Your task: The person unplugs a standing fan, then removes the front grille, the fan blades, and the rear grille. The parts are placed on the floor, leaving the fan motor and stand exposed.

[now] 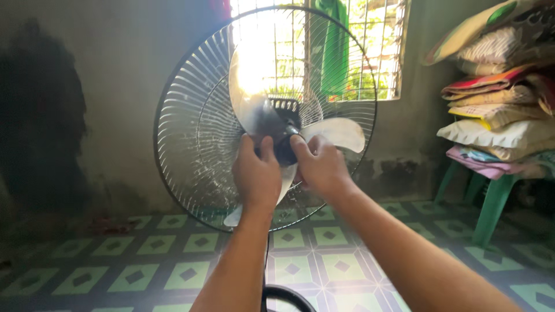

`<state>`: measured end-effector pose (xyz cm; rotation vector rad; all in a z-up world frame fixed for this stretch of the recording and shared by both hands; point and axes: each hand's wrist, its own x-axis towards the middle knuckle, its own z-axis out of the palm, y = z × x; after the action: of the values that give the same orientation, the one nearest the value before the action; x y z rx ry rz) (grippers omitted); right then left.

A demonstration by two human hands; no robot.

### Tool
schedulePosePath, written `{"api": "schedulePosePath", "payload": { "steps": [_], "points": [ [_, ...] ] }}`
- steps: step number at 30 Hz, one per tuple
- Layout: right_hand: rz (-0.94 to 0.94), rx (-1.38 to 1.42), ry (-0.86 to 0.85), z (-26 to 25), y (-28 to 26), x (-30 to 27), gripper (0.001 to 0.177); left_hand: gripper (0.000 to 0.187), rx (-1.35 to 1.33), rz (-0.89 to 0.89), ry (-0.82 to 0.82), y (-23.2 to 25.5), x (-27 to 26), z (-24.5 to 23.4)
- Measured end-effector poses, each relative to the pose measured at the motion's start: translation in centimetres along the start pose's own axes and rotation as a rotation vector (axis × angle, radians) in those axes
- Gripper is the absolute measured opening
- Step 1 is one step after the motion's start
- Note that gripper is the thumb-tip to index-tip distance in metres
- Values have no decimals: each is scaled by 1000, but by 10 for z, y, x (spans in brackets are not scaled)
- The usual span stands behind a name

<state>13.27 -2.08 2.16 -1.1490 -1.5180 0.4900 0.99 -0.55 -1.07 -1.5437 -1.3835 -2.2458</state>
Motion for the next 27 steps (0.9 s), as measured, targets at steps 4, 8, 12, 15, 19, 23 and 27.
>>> {"api": "schedulePosePath", "payload": {
  "steps": [4,8,12,15,19,23,27],
  "points": [
    [-338,-441,93,-9,-3,-11,42,32,44,-26,43,2,2,3],
    [-808,-480,94,-25,-6,-25,45,26,5,-3,-6,8,5,-1],
    [-878,-480,81,-28,-2,-32,56,24,33,-16,-40,10,7,-4],
    [-643,-610,43,-31,8,-25,48,24,51,-7,-31,10,8,-3],
    [-556,-674,18,-44,9,-21,48,29,67,-29,-36,12,9,-3],
    [-445,-751,-107,-55,-8,-33,80,29,76,-62,-68,16,8,-6],
    [-329,-1022,-347,-57,-12,-32,42,34,79,-39,-41,11,9,-3]
  ]
}}
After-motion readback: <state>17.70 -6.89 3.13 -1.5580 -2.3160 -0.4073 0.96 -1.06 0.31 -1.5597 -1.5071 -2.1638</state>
